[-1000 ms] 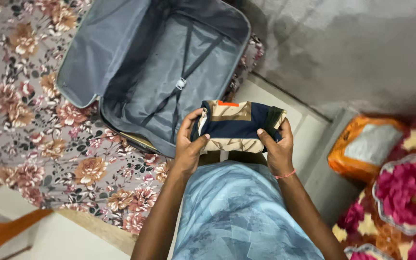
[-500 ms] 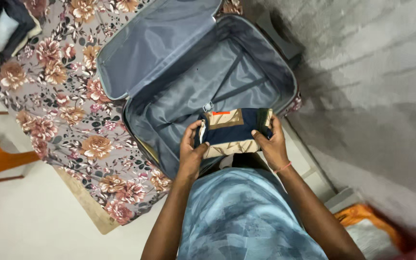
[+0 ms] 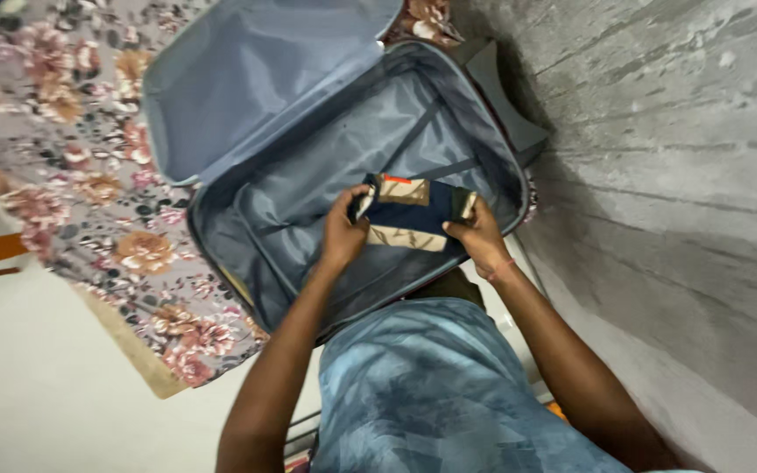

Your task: The person packs a suitcase by opening it, picking up folded clothing from a bed, and placing the items inside the main compartment.

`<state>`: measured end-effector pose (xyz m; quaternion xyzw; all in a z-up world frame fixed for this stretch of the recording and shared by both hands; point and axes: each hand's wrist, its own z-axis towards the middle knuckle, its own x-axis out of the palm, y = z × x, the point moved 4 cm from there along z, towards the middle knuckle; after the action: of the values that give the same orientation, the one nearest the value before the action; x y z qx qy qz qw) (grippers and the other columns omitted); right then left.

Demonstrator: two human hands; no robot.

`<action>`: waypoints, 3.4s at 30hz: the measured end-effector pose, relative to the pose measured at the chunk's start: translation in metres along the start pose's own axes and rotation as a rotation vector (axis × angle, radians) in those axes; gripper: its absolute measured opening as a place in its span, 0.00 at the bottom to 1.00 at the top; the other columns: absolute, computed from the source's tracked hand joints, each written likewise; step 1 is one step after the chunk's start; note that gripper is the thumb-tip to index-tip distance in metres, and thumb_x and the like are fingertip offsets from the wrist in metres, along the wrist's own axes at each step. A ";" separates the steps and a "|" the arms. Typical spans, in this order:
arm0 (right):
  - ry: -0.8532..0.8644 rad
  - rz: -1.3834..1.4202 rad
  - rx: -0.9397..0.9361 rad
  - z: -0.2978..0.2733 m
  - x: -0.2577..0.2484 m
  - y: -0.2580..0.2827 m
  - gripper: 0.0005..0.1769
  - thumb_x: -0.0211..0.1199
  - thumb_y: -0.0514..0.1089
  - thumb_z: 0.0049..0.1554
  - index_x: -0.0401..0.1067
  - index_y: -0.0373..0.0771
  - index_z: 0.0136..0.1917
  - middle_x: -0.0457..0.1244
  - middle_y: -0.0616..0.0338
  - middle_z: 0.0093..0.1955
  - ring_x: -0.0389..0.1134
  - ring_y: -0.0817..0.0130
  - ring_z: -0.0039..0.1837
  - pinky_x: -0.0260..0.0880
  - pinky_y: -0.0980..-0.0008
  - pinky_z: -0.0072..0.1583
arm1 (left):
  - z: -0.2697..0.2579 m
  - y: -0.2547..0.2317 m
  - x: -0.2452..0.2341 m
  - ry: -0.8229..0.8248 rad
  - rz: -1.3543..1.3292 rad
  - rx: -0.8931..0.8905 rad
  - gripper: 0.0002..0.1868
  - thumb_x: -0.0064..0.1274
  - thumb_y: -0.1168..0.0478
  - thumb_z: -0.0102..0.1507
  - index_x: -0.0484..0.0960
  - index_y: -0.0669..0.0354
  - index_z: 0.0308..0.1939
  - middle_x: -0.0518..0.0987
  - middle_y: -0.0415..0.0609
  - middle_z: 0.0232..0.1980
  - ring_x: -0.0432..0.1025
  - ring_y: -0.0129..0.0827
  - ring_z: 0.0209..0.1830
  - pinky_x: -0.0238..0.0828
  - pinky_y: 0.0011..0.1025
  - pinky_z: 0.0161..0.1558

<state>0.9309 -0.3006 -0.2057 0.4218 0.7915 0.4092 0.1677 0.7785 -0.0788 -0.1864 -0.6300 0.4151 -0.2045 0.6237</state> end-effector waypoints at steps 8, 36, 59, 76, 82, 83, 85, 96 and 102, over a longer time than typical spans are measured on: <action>-0.024 0.288 0.308 0.064 -0.017 -0.038 0.11 0.65 0.36 0.56 0.68 0.47 0.51 0.65 0.65 0.46 0.70 0.68 0.49 0.72 0.61 0.48 | 0.116 0.002 0.027 0.160 0.129 0.032 0.27 0.46 0.80 0.54 0.80 0.60 0.56 0.83 0.54 0.56 0.78 0.44 0.58 0.73 0.35 0.59; -0.465 0.114 0.281 0.198 -0.010 -0.112 0.27 0.60 0.32 0.53 0.60 0.41 0.65 0.62 0.55 0.55 0.67 0.62 0.54 0.72 0.52 0.58 | 0.206 0.082 0.112 0.320 0.746 0.078 0.45 0.64 0.60 0.55 0.61 0.46 0.75 0.48 0.63 0.82 0.44 0.62 0.80 0.41 0.65 0.73; 0.301 -1.006 -0.488 0.152 0.023 0.019 0.39 0.64 0.36 0.49 0.60 0.36 0.74 0.56 0.40 0.76 0.56 0.43 0.77 0.55 0.55 0.75 | 0.135 0.020 0.094 0.270 0.677 -0.050 0.35 0.57 0.65 0.56 0.71 0.57 0.69 0.49 0.63 0.82 0.42 0.59 0.83 0.46 0.59 0.74; 0.837 -1.008 -0.731 -0.037 0.105 0.085 0.31 0.64 0.37 0.56 0.65 0.38 0.72 0.59 0.44 0.75 0.59 0.47 0.77 0.59 0.57 0.75 | -0.106 -0.065 0.008 -0.283 0.625 -0.175 0.35 0.59 0.61 0.61 0.68 0.60 0.72 0.50 0.66 0.80 0.45 0.63 0.80 0.49 0.59 0.71; 1.015 -1.039 -0.810 -0.128 0.140 0.070 0.32 0.64 0.37 0.57 0.63 0.37 0.74 0.58 0.44 0.76 0.57 0.46 0.77 0.58 0.55 0.75 | -0.209 -0.086 0.003 -0.512 0.588 -0.198 0.35 0.60 0.62 0.61 0.68 0.62 0.73 0.50 0.66 0.81 0.47 0.63 0.80 0.50 0.55 0.73; 1.039 -1.044 -0.811 -0.145 0.142 0.066 0.33 0.64 0.37 0.57 0.63 0.37 0.74 0.57 0.44 0.76 0.57 0.46 0.78 0.58 0.55 0.75 | -0.228 -0.090 0.005 -0.563 0.568 -0.209 0.35 0.60 0.63 0.61 0.68 0.61 0.72 0.50 0.66 0.81 0.47 0.63 0.81 0.49 0.55 0.74; 1.115 -1.032 -0.812 -0.177 0.146 0.055 0.33 0.64 0.36 0.56 0.63 0.37 0.74 0.56 0.43 0.77 0.56 0.46 0.78 0.58 0.56 0.75 | -0.267 -0.098 0.007 -0.658 0.537 -0.228 0.36 0.61 0.63 0.61 0.68 0.61 0.72 0.51 0.64 0.81 0.47 0.62 0.81 0.48 0.55 0.76; 1.482 -1.023 -0.968 -0.306 0.191 -0.022 0.34 0.63 0.34 0.56 0.62 0.35 0.75 0.54 0.41 0.79 0.52 0.43 0.81 0.52 0.52 0.78 | -0.454 -0.113 0.016 -1.016 0.479 -0.427 0.37 0.60 0.64 0.61 0.65 0.60 0.74 0.50 0.65 0.81 0.47 0.63 0.81 0.49 0.55 0.75; 1.689 -1.031 -0.952 -0.362 0.234 -0.061 0.34 0.64 0.34 0.54 0.63 0.36 0.73 0.55 0.43 0.78 0.54 0.45 0.80 0.54 0.53 0.78 | -0.524 -0.110 0.003 -1.196 0.500 -0.495 0.36 0.59 0.63 0.62 0.65 0.60 0.73 0.51 0.65 0.81 0.47 0.64 0.80 0.49 0.56 0.75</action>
<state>0.5396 -0.3144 -0.0144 -0.4839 0.4935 0.7105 -0.1319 0.4030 -0.4172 -0.0097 -0.6438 0.1671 0.4285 0.6116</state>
